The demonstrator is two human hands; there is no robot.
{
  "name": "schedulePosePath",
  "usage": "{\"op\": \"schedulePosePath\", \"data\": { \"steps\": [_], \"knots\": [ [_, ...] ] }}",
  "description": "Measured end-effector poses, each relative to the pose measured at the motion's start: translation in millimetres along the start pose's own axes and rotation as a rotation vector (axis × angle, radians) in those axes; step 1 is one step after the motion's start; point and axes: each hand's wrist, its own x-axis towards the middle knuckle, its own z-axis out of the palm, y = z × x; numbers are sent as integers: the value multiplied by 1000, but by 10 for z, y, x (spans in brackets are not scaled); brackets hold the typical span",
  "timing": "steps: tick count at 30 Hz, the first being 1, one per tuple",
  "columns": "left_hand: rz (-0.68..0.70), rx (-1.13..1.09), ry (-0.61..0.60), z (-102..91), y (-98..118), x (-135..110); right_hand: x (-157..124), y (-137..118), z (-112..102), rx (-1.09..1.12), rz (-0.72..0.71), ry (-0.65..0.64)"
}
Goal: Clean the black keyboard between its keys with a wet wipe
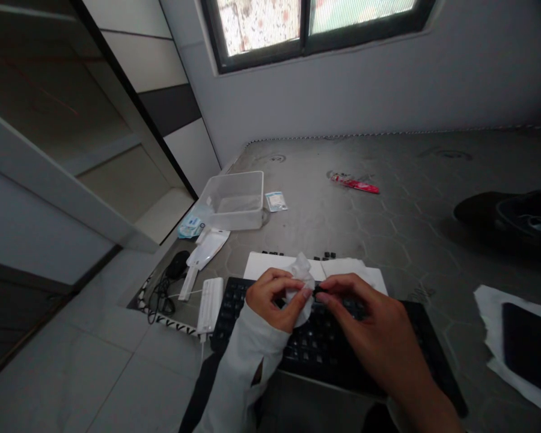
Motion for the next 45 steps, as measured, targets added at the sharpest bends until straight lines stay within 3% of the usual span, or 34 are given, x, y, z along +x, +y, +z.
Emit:
{"op": "schedulePosePath", "data": {
  "steps": [9,16,26,32,35,40,45],
  "knots": [
    [-3,3,-2,1,-77,-9,-4,23,27,-8,-2,-4],
    [-59,76,110,-35,-184,25,12,31,15,-27,-19,-16],
    [-89,148,46,-63,-241,25,23,79,-16,-58,5,-36],
    [16,272,-106,-163,-366,84,10,151,-32,-144,52,-112],
    [38,291,-116,-195,-411,120,-2,200,-45,-188,105,-135],
    [-15,360,-273,-210,-478,154,-65,265,-36,-215,158,-199],
    [-90,491,-443,-198,-550,182,-341,364,130,-238,278,-287]
  ]
}}
